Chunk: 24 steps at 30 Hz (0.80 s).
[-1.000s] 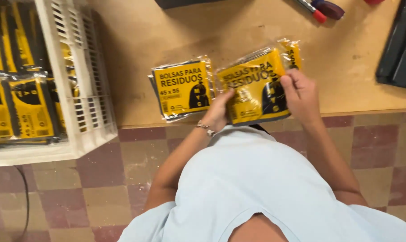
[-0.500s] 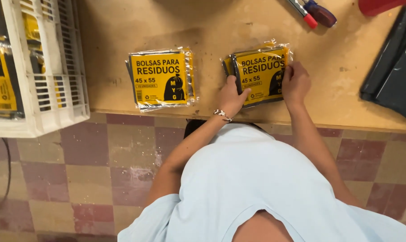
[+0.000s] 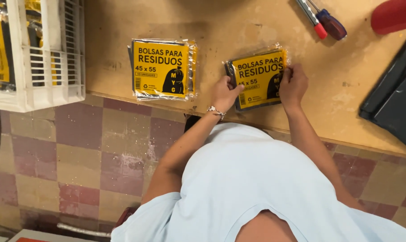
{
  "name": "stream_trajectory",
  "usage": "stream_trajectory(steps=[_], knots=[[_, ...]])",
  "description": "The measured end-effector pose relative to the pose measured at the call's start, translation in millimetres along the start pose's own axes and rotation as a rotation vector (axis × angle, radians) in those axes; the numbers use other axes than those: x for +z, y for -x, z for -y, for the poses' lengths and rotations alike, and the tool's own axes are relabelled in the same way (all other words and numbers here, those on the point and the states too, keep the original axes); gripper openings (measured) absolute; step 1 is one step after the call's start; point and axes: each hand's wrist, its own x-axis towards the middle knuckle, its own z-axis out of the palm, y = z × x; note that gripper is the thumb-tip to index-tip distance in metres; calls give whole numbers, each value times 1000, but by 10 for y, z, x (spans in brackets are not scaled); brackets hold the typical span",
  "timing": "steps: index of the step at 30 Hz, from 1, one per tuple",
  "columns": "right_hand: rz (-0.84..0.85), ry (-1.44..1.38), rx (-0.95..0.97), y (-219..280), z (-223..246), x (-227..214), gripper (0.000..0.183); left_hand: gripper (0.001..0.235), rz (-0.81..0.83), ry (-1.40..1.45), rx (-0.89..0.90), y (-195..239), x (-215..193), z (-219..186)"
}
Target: Packing small packets of trash bags into a larger black plastic bag for distribution.
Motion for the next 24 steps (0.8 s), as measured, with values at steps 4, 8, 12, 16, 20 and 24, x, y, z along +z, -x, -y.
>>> stream_trajectory(steps=[4,8,12,16,20,24], knots=[[128,-15,83,27,277,-125,25,45,-76,-304,144,244,-187,-142],[384,-104,363,118,609,-260,65,48,12,-234,87,403,-309,-329],[429,-499,550,246,639,-110,50,66,64,2,-29,124,71,70],[457,-833,684,443,983,-110,40,65,34,-20,31,674,-810,-471],[402,-1036,621,437,1673,105,42,75,-56,371,128,1048,-1774,-770],[494,-1090,572,356,2703,469,46,60,-236,289,153,781,-2466,-235]])
